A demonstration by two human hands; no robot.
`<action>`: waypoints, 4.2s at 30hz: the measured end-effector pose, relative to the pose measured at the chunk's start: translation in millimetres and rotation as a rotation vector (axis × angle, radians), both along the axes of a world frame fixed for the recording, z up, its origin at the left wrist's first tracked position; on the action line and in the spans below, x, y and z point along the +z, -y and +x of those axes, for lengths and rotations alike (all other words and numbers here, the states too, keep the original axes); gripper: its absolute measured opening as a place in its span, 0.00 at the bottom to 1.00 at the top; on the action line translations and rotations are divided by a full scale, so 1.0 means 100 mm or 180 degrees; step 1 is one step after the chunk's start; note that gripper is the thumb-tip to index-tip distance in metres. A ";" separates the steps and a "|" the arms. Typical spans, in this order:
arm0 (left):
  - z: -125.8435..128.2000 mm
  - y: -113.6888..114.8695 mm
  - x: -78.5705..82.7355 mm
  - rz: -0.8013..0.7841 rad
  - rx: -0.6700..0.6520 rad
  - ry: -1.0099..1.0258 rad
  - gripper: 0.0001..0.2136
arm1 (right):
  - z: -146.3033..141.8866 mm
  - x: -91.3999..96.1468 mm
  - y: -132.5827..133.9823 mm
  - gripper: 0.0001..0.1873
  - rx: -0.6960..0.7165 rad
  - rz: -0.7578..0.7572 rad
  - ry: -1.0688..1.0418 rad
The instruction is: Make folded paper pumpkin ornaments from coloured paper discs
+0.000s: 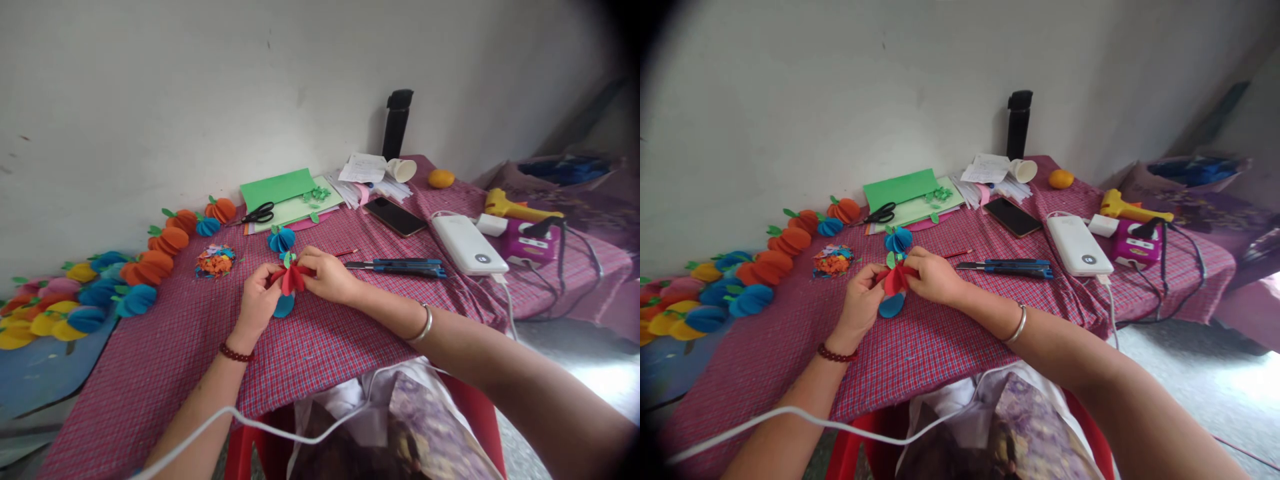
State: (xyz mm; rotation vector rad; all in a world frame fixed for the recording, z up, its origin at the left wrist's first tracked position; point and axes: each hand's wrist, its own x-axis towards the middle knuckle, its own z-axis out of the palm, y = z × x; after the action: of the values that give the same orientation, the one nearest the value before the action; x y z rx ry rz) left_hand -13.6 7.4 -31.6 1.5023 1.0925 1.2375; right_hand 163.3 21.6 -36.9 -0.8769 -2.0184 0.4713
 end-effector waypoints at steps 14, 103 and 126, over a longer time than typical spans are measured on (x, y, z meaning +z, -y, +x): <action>-0.01 -0.03 0.03 0.0738 0.0089 -0.1207 0.05 | -0.02 0.06 -0.02 0.08 0.0131 0.0056 -0.0542; 0.02 -0.02 0.00 0.1346 0.0165 -0.0986 0.08 | 0.01 -0.01 0.00 0.10 -0.0054 -0.0009 -0.0026; -0.01 -0.06 -0.04 0.1772 0.0632 -0.1462 0.07 | 0.05 -0.13 -0.02 0.09 -0.0095 0.0082 0.0156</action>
State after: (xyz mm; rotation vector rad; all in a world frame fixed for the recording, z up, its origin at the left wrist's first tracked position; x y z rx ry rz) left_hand -15.0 13.3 -36.0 2.2242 1.2760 1.4508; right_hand 168.0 23.4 -49.9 -0.9095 -2.0485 0.4099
